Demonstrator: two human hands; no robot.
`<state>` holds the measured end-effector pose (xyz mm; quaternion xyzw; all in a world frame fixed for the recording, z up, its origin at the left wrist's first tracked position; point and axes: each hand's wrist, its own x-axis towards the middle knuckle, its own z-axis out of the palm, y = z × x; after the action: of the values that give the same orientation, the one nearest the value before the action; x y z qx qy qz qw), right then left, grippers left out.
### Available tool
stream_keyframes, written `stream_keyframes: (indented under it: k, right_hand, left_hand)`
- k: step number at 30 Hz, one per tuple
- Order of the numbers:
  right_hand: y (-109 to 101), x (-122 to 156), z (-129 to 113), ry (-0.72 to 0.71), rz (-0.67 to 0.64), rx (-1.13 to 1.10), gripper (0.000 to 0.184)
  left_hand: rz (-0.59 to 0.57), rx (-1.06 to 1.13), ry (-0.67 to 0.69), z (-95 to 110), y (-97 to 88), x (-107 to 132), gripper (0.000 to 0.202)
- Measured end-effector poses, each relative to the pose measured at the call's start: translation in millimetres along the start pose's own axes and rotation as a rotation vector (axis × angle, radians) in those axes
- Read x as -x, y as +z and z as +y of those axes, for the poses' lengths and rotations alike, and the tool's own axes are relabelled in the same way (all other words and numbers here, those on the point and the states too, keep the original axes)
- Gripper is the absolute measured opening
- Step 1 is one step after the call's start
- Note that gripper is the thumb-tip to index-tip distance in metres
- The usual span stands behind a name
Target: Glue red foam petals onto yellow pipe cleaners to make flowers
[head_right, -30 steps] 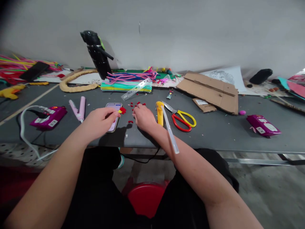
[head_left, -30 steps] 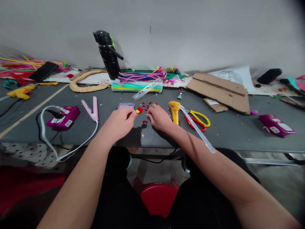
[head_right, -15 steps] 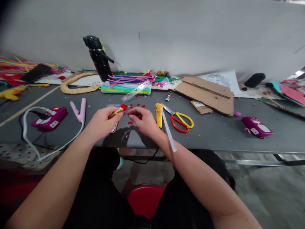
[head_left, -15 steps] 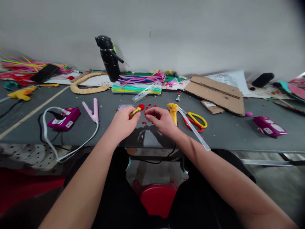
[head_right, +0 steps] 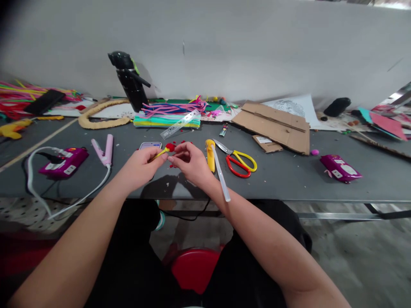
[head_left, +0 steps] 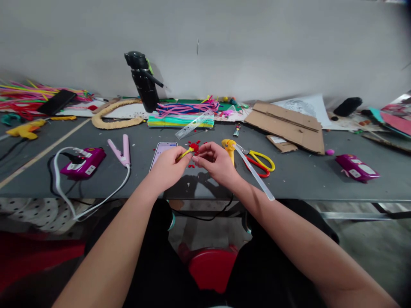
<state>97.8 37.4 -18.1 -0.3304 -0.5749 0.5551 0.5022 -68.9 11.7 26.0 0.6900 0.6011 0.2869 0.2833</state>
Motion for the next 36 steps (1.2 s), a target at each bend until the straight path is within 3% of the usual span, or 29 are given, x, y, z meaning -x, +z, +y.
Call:
stream_keyframes:
  k: [12, 27, 36]
  right_hand:
    - [-4, 4, -10, 0.125, -0.072, -0.032, 0.034]
    - [-5, 2, -6, 0.131, -0.035, -0.015, 0.04]
    - [-4, 3, -11, 0.268, -0.123, -0.271, 0.039]
  left_hand:
    - [-0.002, 0.123, 0.002, 6, 3.3, 2, 0.028]
    - [-0.016, 0.236, 0.036, 8, 6.8, 1, 0.028]
    - [0.017, 0.336, 0.014, 13, 9.1, 4, 0.025]
